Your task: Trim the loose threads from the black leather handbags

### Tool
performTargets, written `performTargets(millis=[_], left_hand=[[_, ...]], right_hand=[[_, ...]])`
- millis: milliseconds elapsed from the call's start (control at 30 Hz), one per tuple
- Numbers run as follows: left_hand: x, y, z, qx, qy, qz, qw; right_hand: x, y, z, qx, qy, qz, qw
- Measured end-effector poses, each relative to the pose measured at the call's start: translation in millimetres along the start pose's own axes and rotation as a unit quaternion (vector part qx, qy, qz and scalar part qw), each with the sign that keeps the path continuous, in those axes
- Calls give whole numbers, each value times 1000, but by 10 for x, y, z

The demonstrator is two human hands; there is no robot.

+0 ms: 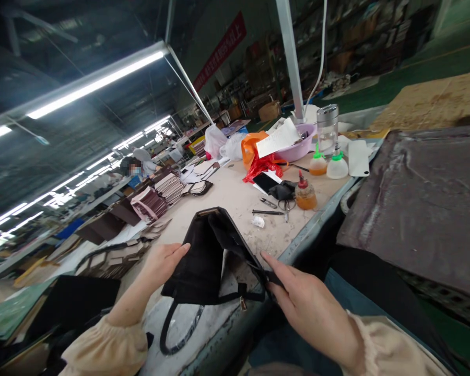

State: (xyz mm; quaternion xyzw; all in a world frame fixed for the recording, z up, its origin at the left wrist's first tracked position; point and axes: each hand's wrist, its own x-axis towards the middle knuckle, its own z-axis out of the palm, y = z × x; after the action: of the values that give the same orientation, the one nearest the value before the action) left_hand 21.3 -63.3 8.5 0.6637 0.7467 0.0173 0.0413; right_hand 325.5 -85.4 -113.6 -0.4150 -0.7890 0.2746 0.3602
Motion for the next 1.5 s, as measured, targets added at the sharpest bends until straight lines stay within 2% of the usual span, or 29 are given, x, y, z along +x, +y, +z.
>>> performTargets(millis=[100,233,333,400,467,533,600,633,733,833,967,1233,1500], left_hand=[[-121,58,3,-116,-14,-29,993],[-403,137,-45,-296,-100,-62,948],[-626,154,-93,-309,-163,-87,933],[-716,159,-164,-267,-179,-73,944],[-728,181,-272,-209,-139,-1,968],[-650,233,-374,-164,-33,98,981],[-494,314,-413,-130,74,174,973],[-396,359,-399,-113,98,212,966],[-102,482,-246,-41,108,284,952],[95,543,-59,32,90,290,952],[183,516,59,78,85,301,947],[274,377,91,20,161,282,946],[419,363,195,-58,98,279,954]], right_hand=[[182,143,-72,-16,8,-2,1000],[504,276,-212,-40,-16,-43,998],[741,348,-240,-75,-39,-75,994],[865,378,-210,-97,-50,-92,990],[949,384,-163,-113,-57,-110,986],[997,361,-124,-122,-61,-122,983],[1016,313,-107,-121,-61,-124,983],[1019,282,-107,-118,-58,-121,984],[1006,189,-124,-91,-41,-111,989],[978,123,-133,-48,-31,-131,990],[961,70,-109,-36,-23,-154,987],[1080,9,79,-11,68,-110,991],[1147,-11,98,11,50,-82,995]])
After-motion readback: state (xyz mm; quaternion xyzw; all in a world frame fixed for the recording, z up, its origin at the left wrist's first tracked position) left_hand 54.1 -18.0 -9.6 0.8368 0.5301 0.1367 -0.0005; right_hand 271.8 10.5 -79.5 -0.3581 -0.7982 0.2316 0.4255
